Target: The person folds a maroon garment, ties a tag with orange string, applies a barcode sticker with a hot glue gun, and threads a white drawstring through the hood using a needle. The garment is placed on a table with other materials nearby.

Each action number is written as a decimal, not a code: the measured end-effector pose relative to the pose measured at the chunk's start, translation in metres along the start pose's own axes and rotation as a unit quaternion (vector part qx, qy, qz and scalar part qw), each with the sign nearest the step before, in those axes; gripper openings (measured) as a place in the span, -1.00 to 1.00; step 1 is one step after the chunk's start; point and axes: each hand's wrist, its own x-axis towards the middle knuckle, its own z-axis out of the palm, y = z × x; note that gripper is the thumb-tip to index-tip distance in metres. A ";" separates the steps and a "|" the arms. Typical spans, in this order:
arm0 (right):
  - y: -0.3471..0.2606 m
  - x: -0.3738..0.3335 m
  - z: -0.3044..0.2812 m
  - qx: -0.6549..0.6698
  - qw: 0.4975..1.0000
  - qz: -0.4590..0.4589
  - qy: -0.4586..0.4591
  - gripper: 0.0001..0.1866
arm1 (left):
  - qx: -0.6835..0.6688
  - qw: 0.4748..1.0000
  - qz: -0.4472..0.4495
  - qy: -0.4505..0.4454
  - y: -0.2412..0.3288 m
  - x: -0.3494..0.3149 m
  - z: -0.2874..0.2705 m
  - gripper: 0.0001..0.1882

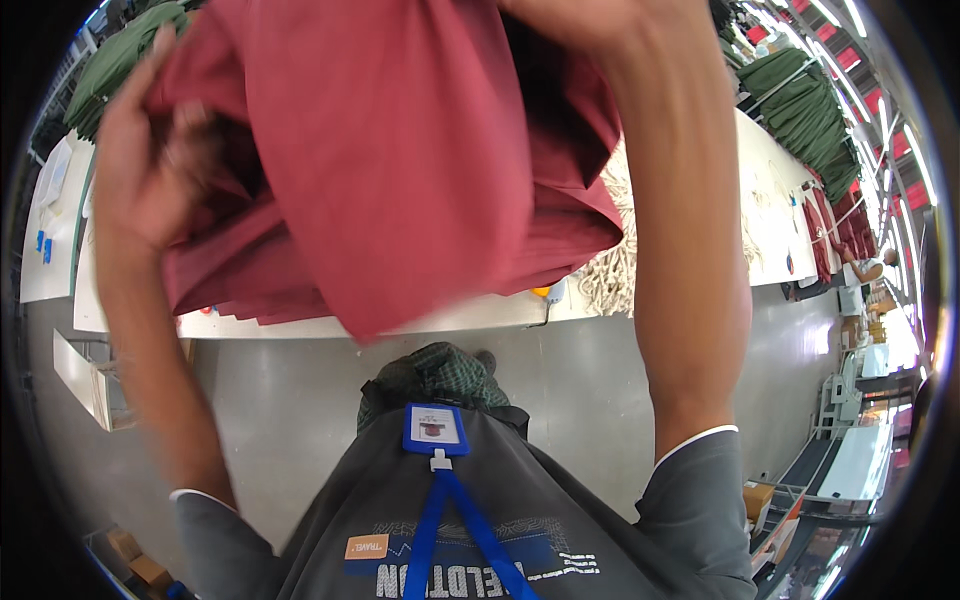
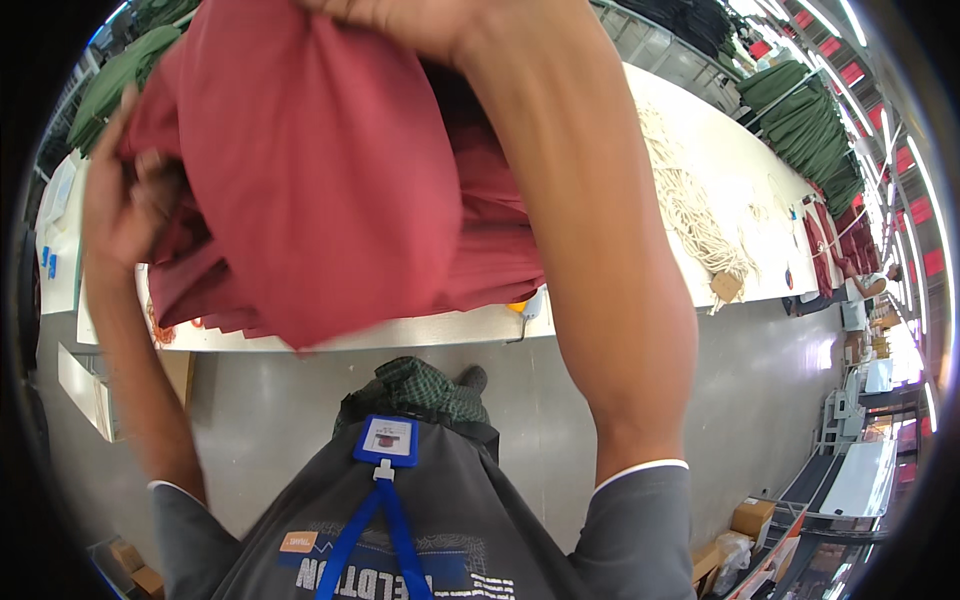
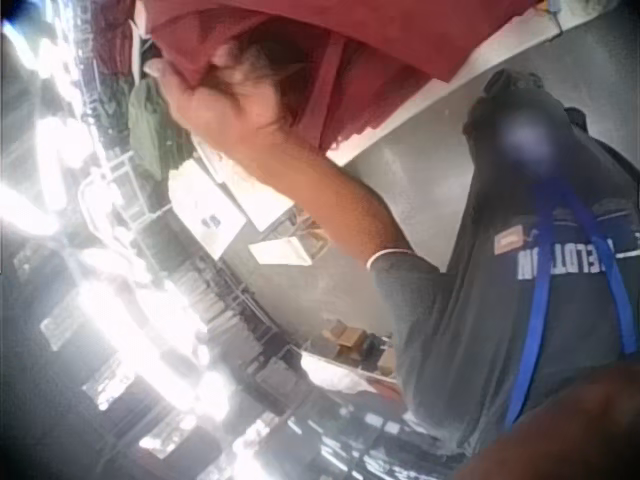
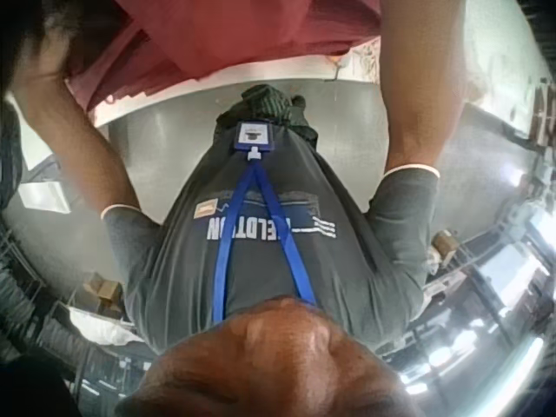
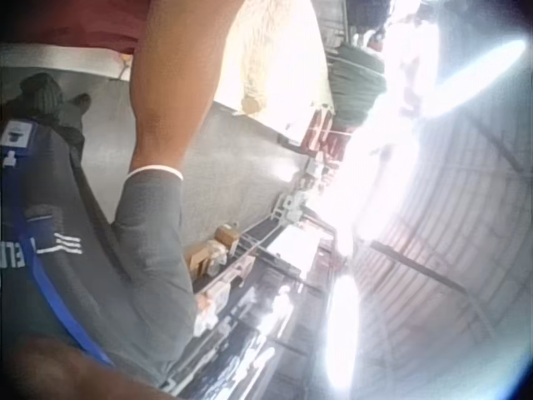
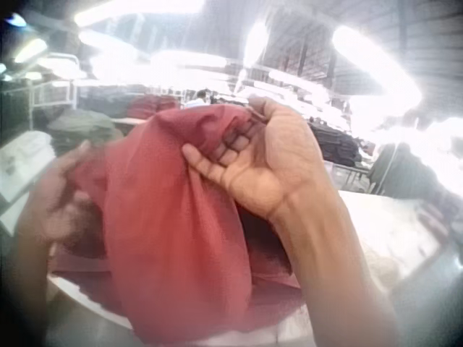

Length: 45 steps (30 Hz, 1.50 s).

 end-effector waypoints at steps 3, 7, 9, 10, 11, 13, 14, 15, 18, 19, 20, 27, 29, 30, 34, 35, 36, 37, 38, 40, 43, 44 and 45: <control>-0.007 0.031 0.003 -0.030 0.990 -0.115 0.076 -0.63 | 0.103 0.953 0.109 -0.264 0.075 0.045 -0.004 -0.60; -0.017 0.027 -0.032 -0.095 0.988 -0.106 -0.063 -0.62 | 0.102 0.966 0.168 -0.166 0.104 0.066 -0.020 -0.61; -0.015 -0.006 -0.066 -0.203 0.976 -0.012 -0.079 -0.65 | 0.144 0.954 0.258 -0.050 0.079 0.047 -0.043 -0.61; -0.010 -0.027 -0.086 -0.269 0.962 0.040 -0.015 -0.63 | 0.116 0.965 0.235 -0.007 0.057 0.031 -0.059 -0.56; -0.022 -0.068 -0.103 -0.369 0.918 0.132 -0.056 -0.63 | 0.116 0.967 0.225 0.025 0.029 0.012 -0.076 -0.56; -0.028 -0.122 -0.141 -0.526 0.806 0.270 -0.039 -0.73 | 0.064 0.981 0.151 0.100 -0.029 -0.028 -0.108 -0.58; -0.024 -0.149 -0.158 -0.559 0.765 0.307 0.092 -0.74 | 0.083 0.986 0.088 0.116 -0.052 -0.050 -0.120 -0.57; -0.018 -0.166 -0.176 -0.547 0.746 0.309 0.223 -0.72 | 0.074 0.992 0.068 0.076 -0.075 -0.069 -0.130 -0.56; 0.016 -0.191 -0.215 -0.538 0.662 0.235 0.467 -0.45 | 0.055 0.991 0.036 0.114 -0.113 -0.104 -0.146 -0.48; 0.025 -0.197 -0.221 -0.490 0.710 0.218 0.456 -0.37 | 0.036 0.987 0.036 0.151 -0.118 -0.111 -0.147 -0.48; 0.034 -0.200 -0.224 -0.440 0.740 0.218 0.459 -0.29 | 0.015 0.983 0.049 0.175 -0.121 -0.117 -0.147 -0.48; 0.040 -0.179 -0.222 -0.508 0.671 0.262 0.473 -0.13 | 0.049 0.992 0.052 0.107 -0.116 -0.134 -0.155 -0.37; 0.038 -0.175 -0.222 -0.497 0.679 0.282 0.461 -0.07 | 0.055 0.991 0.058 0.107 -0.121 -0.142 -0.159 -0.34; 0.038 -0.174 -0.222 -0.490 0.687 0.295 0.448 -0.02 | 0.056 0.988 0.052 0.137 -0.124 -0.146 -0.160 -0.35; 0.039 -0.166 -0.216 -0.340 0.762 0.276 0.477 -0.20 | 0.061 0.975 0.060 0.207 -0.134 -0.158 -0.158 -0.38; 0.037 -0.159 -0.212 -0.325 0.768 0.277 0.477 -0.27 | 0.064 0.973 0.059 0.212 -0.135 -0.159 -0.155 -0.38; 0.034 -0.150 -0.206 -0.314 0.755 0.281 0.502 -0.34 | 0.071 0.977 0.050 0.194 -0.137 -0.159 -0.152 -0.38; 0.030 -0.141 -0.198 -0.256 0.826 0.179 0.470 -0.40 | 0.078 0.980 0.041 0.176 -0.140 -0.160 -0.146 -0.37; 0.023 -0.129 -0.188 -0.204 0.855 0.085 0.469 -0.46 | 0.085 0.985 0.042 0.147 -0.143 -0.159 -0.139 -0.35; -0.010 -0.107 -0.164 -0.160 0.912 -0.015 0.378 -0.63 | 0.118 0.977 0.009 0.175 -0.154 -0.155 -0.122 -0.28; -0.049 -0.074 -0.127 -0.133 0.954 -0.076 0.258 -0.70 | 0.096 0.995 -0.011 0.006 -0.170 -0.136 -0.093 -0.15; -0.057 -0.067 -0.116 -0.114 0.974 -0.063 0.183 -0.67 | 0.048 0.997 -0.022 0.053 -0.173 -0.131 -0.084 -0.13; -0.060 -0.063 -0.106 -0.108 0.985 -0.057 0.119 -0.68 | -0.013 0.998 -0.012 0.068 -0.179 -0.127 -0.074 -0.08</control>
